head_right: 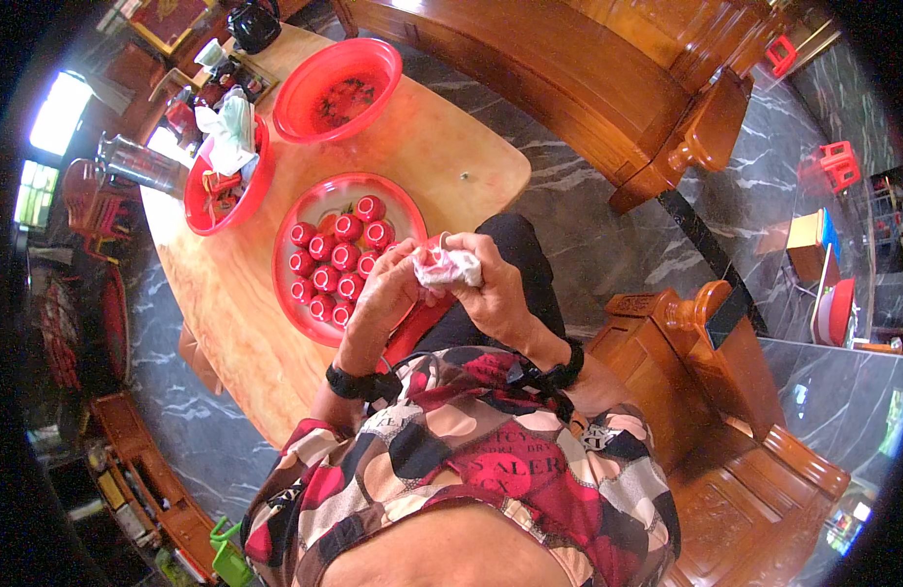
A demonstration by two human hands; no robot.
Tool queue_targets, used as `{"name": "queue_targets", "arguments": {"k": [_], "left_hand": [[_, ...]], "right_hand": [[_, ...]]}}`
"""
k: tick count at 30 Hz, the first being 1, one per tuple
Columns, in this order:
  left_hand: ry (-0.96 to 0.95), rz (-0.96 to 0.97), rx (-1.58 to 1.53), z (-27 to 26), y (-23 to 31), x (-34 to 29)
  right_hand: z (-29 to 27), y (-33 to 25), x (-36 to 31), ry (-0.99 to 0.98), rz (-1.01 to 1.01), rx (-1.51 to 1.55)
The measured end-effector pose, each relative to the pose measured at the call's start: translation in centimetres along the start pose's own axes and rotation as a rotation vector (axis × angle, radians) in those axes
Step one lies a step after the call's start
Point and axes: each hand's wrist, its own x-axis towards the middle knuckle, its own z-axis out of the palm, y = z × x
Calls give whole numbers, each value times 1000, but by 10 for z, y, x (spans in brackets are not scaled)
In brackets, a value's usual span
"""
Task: The person wipes the inside and outside of red cups with a cloth and places them back onto a tray.
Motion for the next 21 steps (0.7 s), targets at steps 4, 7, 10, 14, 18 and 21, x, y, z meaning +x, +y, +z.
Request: {"name": "queue_targets", "arguments": {"k": [4,7,10,14,18,21], "left_hand": [[-147,-40,-173,-8,-3,3],[0,-137,-180,9,11,-2],[-189,19,-132,-25,-4,5],[-4,-189,-37,5,10,-3],[-194,-190,-43,4,7,-4],[-191,-133,-9,-1,8,-5]], "right_hand": [[-11,9,0,-86,-460,-407],[-20,12,-1,-77,-598,-392],[-28,7,2,39,-473,-332],[-33,-1,23,-29,-642,-490],[-26,7,25,-164,-682,-451],[-22,14,24,-158,-552,-387]]}}
